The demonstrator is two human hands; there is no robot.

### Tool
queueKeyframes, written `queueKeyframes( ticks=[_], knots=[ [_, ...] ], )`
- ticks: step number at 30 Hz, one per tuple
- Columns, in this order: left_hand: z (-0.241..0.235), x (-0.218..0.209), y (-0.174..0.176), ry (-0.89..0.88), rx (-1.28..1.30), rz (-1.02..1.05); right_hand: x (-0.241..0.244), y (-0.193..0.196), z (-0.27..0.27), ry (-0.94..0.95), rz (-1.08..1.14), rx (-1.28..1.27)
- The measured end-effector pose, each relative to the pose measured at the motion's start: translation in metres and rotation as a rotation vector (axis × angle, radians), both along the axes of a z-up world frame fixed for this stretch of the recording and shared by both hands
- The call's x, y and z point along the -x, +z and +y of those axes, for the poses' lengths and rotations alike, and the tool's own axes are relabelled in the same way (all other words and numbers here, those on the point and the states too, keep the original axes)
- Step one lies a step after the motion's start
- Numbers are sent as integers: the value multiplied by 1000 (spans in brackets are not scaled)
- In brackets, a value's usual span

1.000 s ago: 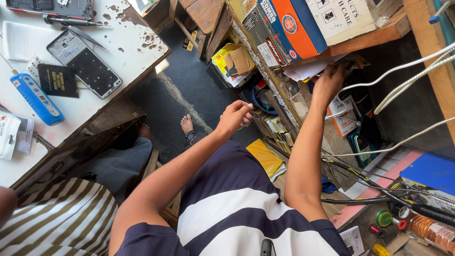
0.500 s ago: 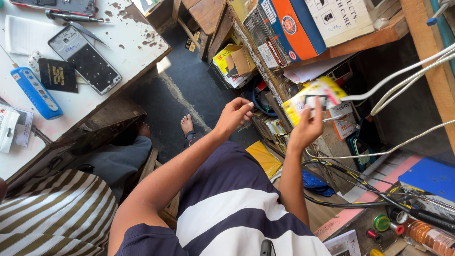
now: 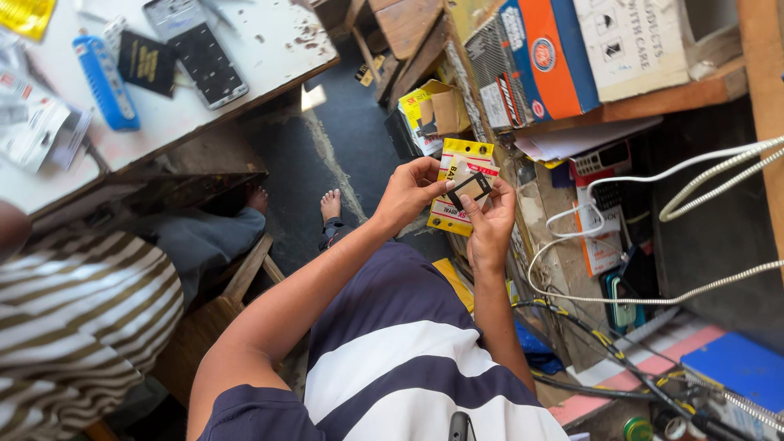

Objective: The person organizes small electronics parts and accessories at a cluttered workbench. They pick up and sort through packaged items like batteries and cables, placing them into a shelf unit while another person counts money nearby.

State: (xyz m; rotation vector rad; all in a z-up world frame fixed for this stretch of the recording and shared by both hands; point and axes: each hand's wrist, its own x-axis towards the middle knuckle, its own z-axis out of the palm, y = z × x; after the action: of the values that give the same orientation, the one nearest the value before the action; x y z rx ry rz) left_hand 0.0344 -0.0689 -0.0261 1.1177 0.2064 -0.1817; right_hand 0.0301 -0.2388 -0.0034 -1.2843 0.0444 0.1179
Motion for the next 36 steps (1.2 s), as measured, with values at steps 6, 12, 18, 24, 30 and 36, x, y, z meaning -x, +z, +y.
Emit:
queueKeyframes(
  ticks=[6,12,18,24,30,36],
  knots=[
    [14,21,9,176,-110,56,-10,-15,3,76,37,-7],
    [23,39,20,303,-103,42,-21,-12,12,226,106,-73],
    [16,56,23,434,-156,67,-14,6,23,410,-104,194],
    [10,76,13,513,-48,96,-15,14,21,610,-105,324],
    [-1,83,-17,657,43,133,-13,11,22,600,-352,366],
    [23,91,-49,874,-78,238,-9,6,1,645,-578,464]
  ],
)
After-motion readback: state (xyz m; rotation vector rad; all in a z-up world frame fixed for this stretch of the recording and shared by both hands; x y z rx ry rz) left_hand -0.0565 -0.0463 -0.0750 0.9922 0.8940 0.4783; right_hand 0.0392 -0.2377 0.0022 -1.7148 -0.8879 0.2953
